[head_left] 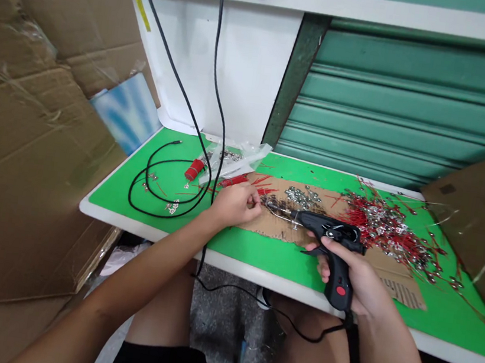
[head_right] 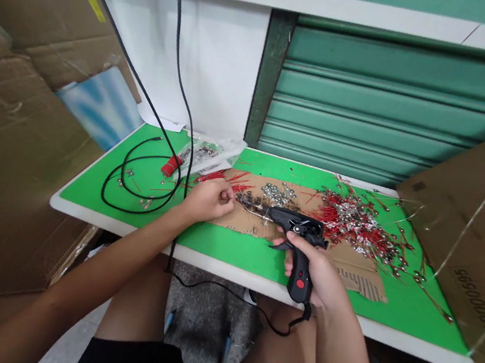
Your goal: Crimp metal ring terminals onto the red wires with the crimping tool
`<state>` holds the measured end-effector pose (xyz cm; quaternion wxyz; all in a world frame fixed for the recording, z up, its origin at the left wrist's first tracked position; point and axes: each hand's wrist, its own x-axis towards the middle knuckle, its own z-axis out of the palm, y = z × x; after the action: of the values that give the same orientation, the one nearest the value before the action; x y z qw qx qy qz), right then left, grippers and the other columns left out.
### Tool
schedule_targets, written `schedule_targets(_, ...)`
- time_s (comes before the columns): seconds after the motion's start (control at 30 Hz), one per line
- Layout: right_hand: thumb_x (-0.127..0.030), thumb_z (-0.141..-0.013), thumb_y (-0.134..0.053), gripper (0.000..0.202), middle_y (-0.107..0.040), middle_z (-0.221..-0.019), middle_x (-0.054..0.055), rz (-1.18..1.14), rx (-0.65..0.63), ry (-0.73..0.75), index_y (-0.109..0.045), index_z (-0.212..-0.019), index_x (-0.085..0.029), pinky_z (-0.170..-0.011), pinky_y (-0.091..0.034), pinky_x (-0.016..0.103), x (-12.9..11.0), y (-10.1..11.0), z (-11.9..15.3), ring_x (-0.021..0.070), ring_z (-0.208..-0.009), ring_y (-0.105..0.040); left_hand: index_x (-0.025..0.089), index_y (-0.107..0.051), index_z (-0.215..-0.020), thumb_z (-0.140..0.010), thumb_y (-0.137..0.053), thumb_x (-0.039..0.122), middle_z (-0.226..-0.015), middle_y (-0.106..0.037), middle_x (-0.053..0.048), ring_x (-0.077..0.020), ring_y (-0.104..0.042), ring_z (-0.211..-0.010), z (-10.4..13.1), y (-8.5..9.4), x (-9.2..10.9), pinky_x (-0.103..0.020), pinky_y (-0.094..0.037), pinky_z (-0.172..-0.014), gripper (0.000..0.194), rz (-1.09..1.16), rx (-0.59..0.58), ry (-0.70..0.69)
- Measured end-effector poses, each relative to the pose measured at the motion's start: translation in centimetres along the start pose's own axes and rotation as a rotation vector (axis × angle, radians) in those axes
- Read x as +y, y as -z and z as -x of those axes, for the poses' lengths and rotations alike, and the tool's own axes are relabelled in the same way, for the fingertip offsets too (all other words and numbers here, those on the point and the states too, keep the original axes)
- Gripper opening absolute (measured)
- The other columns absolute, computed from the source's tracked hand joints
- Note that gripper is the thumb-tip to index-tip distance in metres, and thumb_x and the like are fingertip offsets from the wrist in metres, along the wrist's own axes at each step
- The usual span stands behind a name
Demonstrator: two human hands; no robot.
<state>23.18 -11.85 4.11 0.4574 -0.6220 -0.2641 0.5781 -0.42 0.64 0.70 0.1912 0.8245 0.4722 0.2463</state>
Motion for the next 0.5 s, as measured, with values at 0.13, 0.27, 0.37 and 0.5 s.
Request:
schedule_targets(0.13, -0.03, -0.079, -0.08, 0.019, -0.076, -0.079, 0.006, -0.007, 0.005, -0.01, -0.08, -0.094, -0.018, -0.034, -0.046, 0.02, -0.07, 0.09, -0.15, 0.0092, -0.041, -0.049, 0.019, -0.071, -0.082, -0.079, -0.068, 0.022, -0.078, -0.069, -0.001, -0.0166, -0.064, -0.076, -0.01, 0.01, 0.02, -0.027, -0.046, -0.068, 0.005, 0.001, -0.002, 0.001)
schedule_targets(0.27, -0.028, -0.079, -0.079, 0.02, -0.07, -0.069, 0.003, -0.045, 0.038, -0.057, -0.08, -0.095, -0.017, -0.034, -0.044, 0.019, -0.1, 0.07, -0.13, 0.0092, -0.04, -0.05, 0.018, -0.071, -0.08, -0.078, -0.069, 0.022, -0.079, -0.069, -0.002, -0.0161, -0.063, -0.075, 0.03, 0.1, 0.06, -0.027, -0.046, -0.067, 0.005, 0.012, -0.004, 0.012)
schedule_targets(0.37, -0.028, -0.08, -0.078, 0.019, -0.071, -0.07, 0.003, -0.049, 0.042, -0.05, -0.08, -0.095, -0.017, -0.034, -0.045, 0.019, -0.01, 0.07, -0.12, 0.0095, -0.04, -0.05, 0.019, -0.071, -0.08, -0.078, -0.069, 0.023, -0.078, -0.069, -0.001, -0.0159, -0.063, -0.074, 0.02, 0.11, 0.06, -0.027, -0.046, -0.067, 0.005, 0.018, -0.002, 0.013)
schedule_targets(0.5, -0.03, -0.08, -0.077, 0.019, -0.075, -0.076, 0.006, -0.017, -0.001, -0.014, -0.081, -0.094, -0.018, -0.033, -0.046, 0.02, 0.09, 0.16, -0.19, 0.0096, -0.04, -0.047, 0.019, -0.071, -0.081, -0.078, -0.068, 0.023, -0.079, -0.069, -0.002, -0.016, -0.063, -0.075, -0.04, -0.04, -0.11, -0.026, -0.048, -0.069, 0.005, 0.028, 0.002, -0.005)
